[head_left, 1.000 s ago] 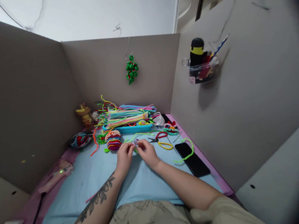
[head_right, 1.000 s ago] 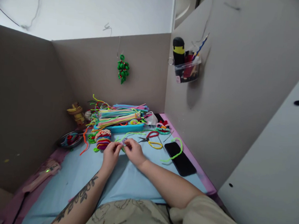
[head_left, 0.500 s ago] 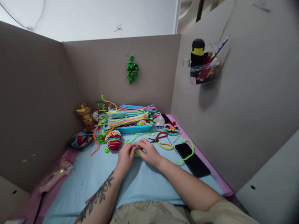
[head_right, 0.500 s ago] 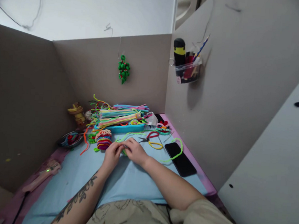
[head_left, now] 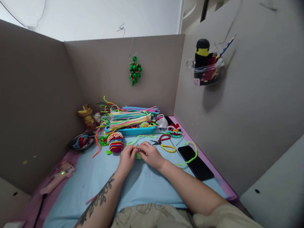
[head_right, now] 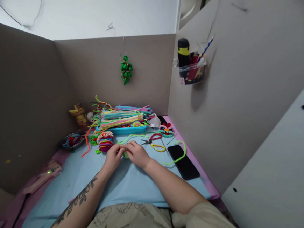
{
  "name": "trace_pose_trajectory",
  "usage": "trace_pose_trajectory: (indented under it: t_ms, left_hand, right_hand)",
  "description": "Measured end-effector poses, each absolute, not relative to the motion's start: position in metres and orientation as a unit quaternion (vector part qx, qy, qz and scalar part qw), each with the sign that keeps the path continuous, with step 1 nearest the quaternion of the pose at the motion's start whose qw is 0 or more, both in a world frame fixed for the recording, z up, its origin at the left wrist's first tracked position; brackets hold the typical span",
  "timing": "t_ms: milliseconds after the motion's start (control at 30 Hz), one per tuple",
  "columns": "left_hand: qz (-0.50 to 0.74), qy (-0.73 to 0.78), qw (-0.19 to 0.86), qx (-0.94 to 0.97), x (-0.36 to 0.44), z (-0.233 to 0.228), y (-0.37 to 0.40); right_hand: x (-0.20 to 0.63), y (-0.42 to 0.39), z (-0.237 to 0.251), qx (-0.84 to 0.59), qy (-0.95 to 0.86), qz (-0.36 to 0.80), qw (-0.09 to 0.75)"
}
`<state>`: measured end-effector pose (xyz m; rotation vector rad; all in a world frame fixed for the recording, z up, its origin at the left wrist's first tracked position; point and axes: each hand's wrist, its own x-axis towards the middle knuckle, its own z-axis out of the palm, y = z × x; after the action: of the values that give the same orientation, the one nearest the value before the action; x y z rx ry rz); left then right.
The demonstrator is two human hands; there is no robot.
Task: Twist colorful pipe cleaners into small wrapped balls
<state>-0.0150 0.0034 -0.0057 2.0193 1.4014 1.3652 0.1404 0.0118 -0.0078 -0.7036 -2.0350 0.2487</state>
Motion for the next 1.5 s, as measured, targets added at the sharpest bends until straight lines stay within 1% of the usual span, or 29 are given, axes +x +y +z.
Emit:
trace_pose_trajectory:
  t_ms: [133, 300, 500, 633, 733, 800, 900, 1067, 1200, 1300, 1500]
  left_hand:
    - [0.476, 0.507, 0.201, 0.690, -0.014, -0.005, 0.003]
    - [0.479, 0.512, 0.222, 0.678, -0.013, -0.005, 0.003]
    - [0.484, 0.517, 0.238, 0.665, -0.013, -0.005, 0.002]
    - [0.476, 0.495, 0.195, 0.700, -0.014, -0.002, -0.003]
    - [0.467, 0.464, 0.145, 0.739, -0.013, -0.001, -0.007]
    - [0.465, 0.463, 0.136, 0.742, -0.013, 0.000, -0.008]
    - [0.471, 0.483, 0.186, 0.714, -0.011, 0.001, -0.009]
    - [0.477, 0.490, 0.364, 0.632, -0.010, 0.000, -0.006]
    - [0.485, 0.468, 0.443, 0.591, -0.011, -0.002, -0.004]
    - [0.486, 0.472, 0.446, 0.585, -0.013, -0.003, -0.004]
    - [0.476, 0.508, 0.362, 0.619, -0.014, 0.002, -0.005]
  right_hand:
    - [0.138, 0.013, -0.012, -0.292, -0.824, 0.075, 0.481]
    - [0.135, 0.014, -0.018, -0.306, -0.813, 0.034, 0.494]
    - [0.130, 0.007, -0.018, -0.371, -0.798, 0.025, 0.474]
    - [0.129, 0.006, -0.016, -0.398, -0.787, 0.029, 0.470]
    - [0.132, 0.007, -0.014, -0.392, -0.790, 0.009, 0.472]
    - [0.134, 0.008, -0.012, -0.382, -0.794, -0.008, 0.472]
    - [0.136, 0.006, -0.010, -0.367, -0.802, -0.029, 0.470]
    - [0.135, 0.006, -0.010, -0.350, -0.799, -0.055, 0.486]
    - [0.136, 0.009, -0.013, -0.333, -0.795, -0.080, 0.501]
    - [0.138, 0.011, -0.013, -0.324, -0.793, -0.099, 0.506]
    - [0.140, 0.013, -0.012, -0.314, -0.803, -0.123, 0.491]
